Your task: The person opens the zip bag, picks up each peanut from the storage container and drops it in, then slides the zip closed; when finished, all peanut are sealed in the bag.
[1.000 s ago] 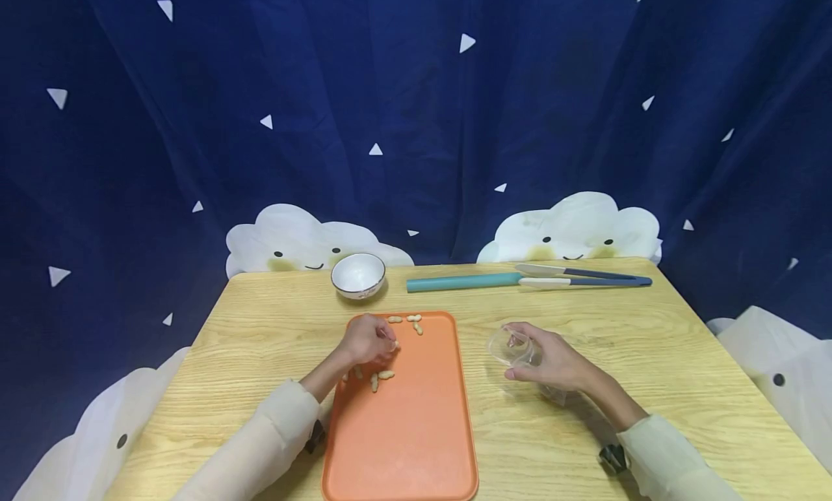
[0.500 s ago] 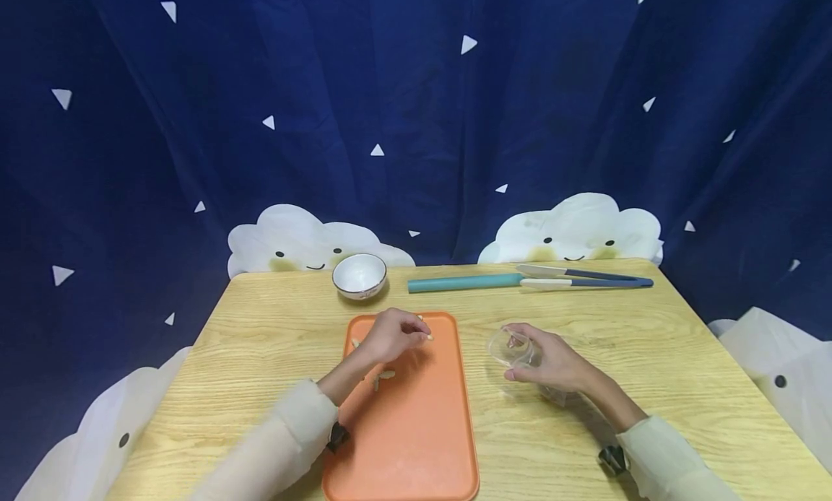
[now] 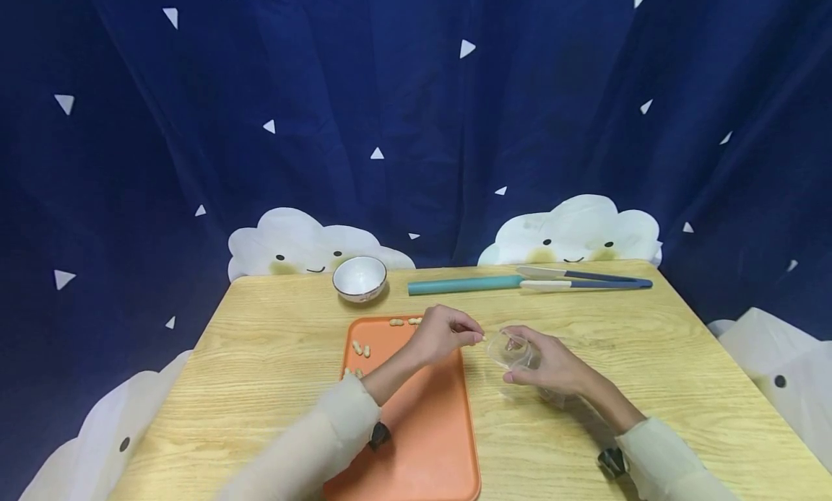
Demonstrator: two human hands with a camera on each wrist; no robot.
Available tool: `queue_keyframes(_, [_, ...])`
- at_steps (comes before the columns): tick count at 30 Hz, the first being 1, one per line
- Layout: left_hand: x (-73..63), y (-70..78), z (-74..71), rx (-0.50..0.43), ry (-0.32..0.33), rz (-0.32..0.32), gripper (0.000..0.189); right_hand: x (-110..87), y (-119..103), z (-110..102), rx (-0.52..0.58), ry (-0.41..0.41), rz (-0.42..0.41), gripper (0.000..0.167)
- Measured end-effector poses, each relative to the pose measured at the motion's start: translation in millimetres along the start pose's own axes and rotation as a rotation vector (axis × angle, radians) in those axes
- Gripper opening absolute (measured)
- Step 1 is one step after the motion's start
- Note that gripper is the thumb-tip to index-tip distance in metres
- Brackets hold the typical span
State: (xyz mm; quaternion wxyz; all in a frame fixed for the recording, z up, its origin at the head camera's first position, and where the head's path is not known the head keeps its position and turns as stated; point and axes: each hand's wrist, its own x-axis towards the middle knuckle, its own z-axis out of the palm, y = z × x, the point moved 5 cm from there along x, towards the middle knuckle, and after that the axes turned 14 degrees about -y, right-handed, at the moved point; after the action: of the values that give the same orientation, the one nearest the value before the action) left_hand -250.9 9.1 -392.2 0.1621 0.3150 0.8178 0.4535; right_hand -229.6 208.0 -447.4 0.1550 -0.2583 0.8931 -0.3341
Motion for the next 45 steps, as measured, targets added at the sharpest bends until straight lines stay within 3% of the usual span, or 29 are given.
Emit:
queue_keyframes(7, [9.3, 2.0, 24.4, -0.063, -0.001, -0.003, 0.007, -0.3, -2, 1, -0.010, 0.000, -0.012, 0.071])
queue_keyframes(10, [12.7, 1.2, 28.4, -0.071, 0.008, -0.009, 0.008, 0.0, -2, 1, -0.008, 0.003, -0.002, 0.071])
queue_keyframes(17, [14.2, 1.3, 29.6, -0.051, -0.037, 0.010, 0.012, -0.1, -2, 0, -0.005, 0.008, -0.004, 0.070])
queue_keyframes(23, [6.0, -5.8, 12.9, -0.058, -0.019, -0.004, 0.010, -0.4, -1, -1, -0.017, 0.019, -0.016, 0.071])
queue_keyframes(28, [-4.7, -19.9, -6.1, -0.042, 0.016, -0.020, 0.010, -1.3, 0, -2, -0.020, 0.019, -0.007, 0.071])
queue_keyframes(38, [-33.8, -51.1, -41.1, -0.118, 0.060, -0.108, 0.012, -3.7, 1, -2, -0.031, 0.004, 0.006, 0.073])
queue_keyframes(45, [-55.2, -68.6, -63.4, -0.091, 0.128, -0.100, 0.013, -4.1, 1, -4, -0.027, 0.009, 0.009, 0.074])
